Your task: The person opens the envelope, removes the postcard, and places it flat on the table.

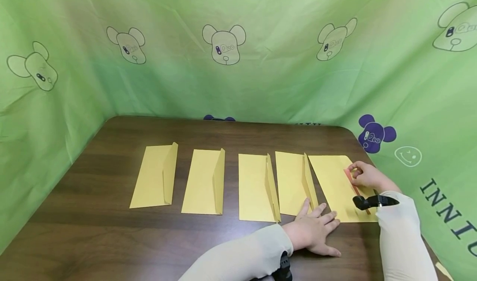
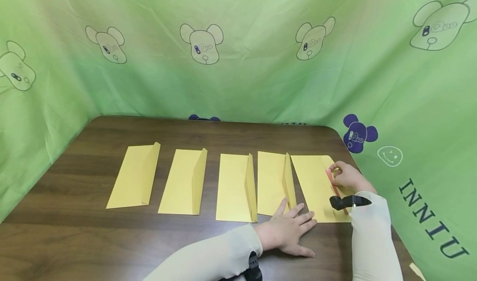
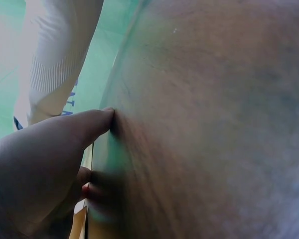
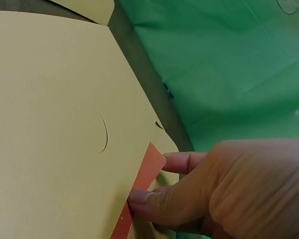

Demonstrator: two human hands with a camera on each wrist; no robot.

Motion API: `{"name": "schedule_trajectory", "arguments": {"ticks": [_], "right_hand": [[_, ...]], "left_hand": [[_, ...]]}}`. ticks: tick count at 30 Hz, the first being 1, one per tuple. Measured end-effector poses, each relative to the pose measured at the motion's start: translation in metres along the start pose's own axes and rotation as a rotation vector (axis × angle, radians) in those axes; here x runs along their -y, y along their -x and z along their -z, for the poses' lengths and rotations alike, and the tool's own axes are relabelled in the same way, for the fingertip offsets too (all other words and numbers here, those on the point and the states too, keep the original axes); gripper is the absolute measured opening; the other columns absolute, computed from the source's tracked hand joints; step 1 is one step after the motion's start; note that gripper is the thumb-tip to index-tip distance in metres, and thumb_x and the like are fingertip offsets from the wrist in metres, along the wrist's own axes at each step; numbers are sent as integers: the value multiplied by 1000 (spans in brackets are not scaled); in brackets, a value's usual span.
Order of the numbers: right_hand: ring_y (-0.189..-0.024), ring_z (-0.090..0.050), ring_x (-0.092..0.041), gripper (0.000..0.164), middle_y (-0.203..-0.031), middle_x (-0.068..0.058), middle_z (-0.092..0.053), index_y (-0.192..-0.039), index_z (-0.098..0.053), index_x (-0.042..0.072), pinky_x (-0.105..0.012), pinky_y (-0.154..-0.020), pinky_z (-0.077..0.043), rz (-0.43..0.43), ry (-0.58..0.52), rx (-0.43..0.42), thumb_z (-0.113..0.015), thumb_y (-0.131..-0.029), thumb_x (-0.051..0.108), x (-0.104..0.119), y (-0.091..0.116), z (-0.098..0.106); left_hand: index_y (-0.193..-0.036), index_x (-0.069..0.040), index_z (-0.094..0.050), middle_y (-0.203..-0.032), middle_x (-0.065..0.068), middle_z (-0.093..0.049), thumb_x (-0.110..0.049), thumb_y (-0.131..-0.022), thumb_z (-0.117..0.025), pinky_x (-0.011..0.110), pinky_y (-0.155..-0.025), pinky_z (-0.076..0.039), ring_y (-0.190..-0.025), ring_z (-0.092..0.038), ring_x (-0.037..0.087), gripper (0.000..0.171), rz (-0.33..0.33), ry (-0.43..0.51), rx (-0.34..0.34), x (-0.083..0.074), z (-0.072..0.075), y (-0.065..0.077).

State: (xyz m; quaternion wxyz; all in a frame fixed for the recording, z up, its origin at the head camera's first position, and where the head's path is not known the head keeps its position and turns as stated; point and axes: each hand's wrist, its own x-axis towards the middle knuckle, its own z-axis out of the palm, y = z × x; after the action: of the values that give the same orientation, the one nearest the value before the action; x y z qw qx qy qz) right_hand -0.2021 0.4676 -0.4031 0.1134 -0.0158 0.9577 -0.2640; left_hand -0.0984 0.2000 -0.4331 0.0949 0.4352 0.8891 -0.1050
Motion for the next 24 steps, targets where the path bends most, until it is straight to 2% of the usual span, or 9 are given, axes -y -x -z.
{"name": "schedule_trajectory", "arguments": {"ticks": [3,9,13,20,24], "right_hand": [[-78,-50,-27,36,-86,-14,-53,-112,-46,-16,-35,-67,-41,-10,-21,-1,-65,-83,-8,0,0,-1],[-75,-53,-17,37,-87,-18,-58,-109,-42,-19,-25,-61,-47,34,-106,-28,-64,-80,-14,-2,1,-2],[-76,-54,-13,39,-90,-20,-60,-112,-39,-19,-24,-63,-48,27,-168,-14,-62,-81,-15,-4,1,-2],[-79,-55,-15,46,-96,-22,-59,-120,-37,-23,-23,-66,-50,6,-185,-3,-61,-83,-12,-7,5,-3],[-78,-56,-18,46,-97,-24,-58,-122,-35,-25,-24,-67,-52,5,-230,9,-57,-84,-14,-8,7,-4]], "left_hand": [[-155,-51,-10,-159,-31,-2,-84,-87,-21,46,-119,3,-148,2,2,76,-3,4,1,0,0,0],[-155,-51,-10,-159,-31,-2,-84,-88,-22,46,-119,2,-148,2,2,76,-5,9,1,2,1,0],[-155,-51,-9,-159,-32,-2,-84,-88,-22,46,-119,3,-148,2,2,75,-5,8,3,3,1,0],[-155,-51,-9,-159,-31,0,-84,-87,-21,46,-119,3,-148,3,2,76,-4,3,10,1,1,1],[-155,-52,-9,-159,-32,-1,-85,-87,-21,45,-119,2,-148,3,2,76,-2,3,12,1,1,1]]}}
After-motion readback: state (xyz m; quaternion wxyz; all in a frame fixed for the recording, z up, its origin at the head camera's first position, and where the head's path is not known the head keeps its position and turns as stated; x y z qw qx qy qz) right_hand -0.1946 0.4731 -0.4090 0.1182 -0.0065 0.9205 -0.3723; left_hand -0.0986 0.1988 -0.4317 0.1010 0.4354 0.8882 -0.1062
